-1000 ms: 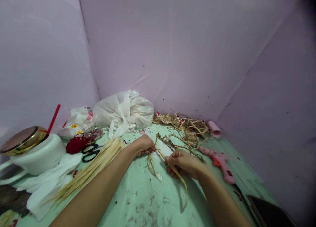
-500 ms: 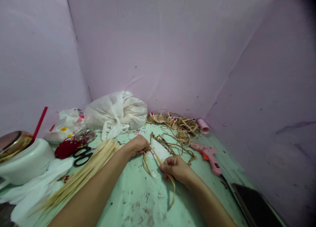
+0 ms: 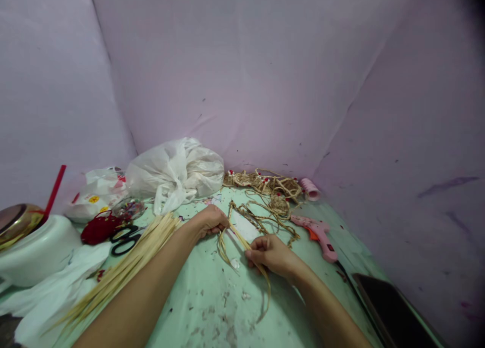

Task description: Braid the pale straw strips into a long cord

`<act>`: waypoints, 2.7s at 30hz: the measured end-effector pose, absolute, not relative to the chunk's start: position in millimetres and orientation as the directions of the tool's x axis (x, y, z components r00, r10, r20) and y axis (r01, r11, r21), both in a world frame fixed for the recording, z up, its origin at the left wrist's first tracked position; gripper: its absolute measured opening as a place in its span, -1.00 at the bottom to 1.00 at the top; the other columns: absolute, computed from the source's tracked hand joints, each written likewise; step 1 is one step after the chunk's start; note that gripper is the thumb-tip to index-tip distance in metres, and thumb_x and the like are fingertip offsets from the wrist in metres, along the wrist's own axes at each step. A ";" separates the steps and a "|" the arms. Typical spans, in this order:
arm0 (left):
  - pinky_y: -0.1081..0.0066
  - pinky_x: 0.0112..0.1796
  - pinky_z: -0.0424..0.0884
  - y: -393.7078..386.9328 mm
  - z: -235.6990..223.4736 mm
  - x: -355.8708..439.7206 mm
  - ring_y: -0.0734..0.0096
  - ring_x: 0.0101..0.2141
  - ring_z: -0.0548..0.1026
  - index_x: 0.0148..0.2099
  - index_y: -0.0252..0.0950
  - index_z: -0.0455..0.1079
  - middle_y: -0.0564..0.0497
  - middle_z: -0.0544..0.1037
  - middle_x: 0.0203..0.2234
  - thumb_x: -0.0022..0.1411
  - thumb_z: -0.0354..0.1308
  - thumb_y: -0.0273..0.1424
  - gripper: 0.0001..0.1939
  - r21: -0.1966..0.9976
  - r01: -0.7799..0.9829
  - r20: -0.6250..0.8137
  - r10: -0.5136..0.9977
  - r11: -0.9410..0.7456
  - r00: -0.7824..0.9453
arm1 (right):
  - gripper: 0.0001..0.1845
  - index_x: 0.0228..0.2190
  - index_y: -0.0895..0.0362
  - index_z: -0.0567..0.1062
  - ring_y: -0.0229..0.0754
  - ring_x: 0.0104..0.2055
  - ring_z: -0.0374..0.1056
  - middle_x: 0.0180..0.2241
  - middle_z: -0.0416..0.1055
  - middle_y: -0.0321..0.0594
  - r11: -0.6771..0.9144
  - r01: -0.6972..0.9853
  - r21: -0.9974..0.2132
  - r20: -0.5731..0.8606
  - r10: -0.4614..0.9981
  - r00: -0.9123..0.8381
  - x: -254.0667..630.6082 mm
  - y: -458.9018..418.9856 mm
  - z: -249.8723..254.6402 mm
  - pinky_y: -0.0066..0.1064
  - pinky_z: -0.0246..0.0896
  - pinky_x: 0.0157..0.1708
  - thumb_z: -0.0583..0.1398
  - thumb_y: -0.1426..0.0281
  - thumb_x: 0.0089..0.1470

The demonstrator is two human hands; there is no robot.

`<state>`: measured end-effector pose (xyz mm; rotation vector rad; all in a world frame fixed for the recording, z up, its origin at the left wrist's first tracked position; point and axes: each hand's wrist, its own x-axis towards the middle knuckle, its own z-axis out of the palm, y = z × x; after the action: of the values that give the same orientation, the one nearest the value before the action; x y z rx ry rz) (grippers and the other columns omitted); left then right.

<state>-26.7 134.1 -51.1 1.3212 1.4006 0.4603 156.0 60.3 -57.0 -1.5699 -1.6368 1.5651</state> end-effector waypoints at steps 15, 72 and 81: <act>0.56 -0.74 -0.18 132.3 -49.2 -26.8 0.69 -0.81 0.02 -0.68 -0.32 0.13 0.20 0.10 -0.86 -0.24 0.13 -0.39 -0.78 0.867 0.406 -0.408 0.881 0.290 0.241 | -0.75 -0.46 0.16 0.54 -0.23 -0.42 0.34 -0.47 0.49 -0.20 0.052 0.767 -0.639 -0.019 0.996 -0.084 116.1 111.4 -47.7 -0.51 0.06 -0.49 0.15 0.27 -0.14; 0.57 -0.76 -0.22 130.8 -38.5 -17.0 0.73 -0.84 -0.05 -0.74 -0.35 0.11 0.17 0.09 -0.90 -0.19 0.07 -0.55 -0.78 0.878 0.261 -0.450 0.878 0.400 0.167 | -0.78 -0.48 0.02 0.58 -0.18 -0.42 0.35 -0.47 0.50 -0.17 0.176 0.954 -0.243 -0.028 0.982 -0.188 122.4 88.4 -13.9 -0.45 -0.04 -0.52 0.11 0.32 -0.08; 0.56 -0.77 -0.24 134.4 -43.2 -19.6 0.71 -0.85 -0.06 -0.68 -0.36 0.20 0.19 0.10 -0.89 -0.16 0.06 -0.50 -0.86 0.877 0.258 -0.459 0.865 0.405 0.204 | -0.67 -0.19 -0.02 0.48 -0.10 -0.26 0.37 -0.33 0.50 -0.14 0.217 0.961 -0.173 0.014 0.976 -0.217 131.9 93.6 -24.5 -0.41 0.05 -0.38 0.07 0.26 -0.01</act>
<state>-19.6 134.4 -43.2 1.1212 1.3390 0.5786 131.9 93.6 -24.5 -1.8851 -2.3542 0.1911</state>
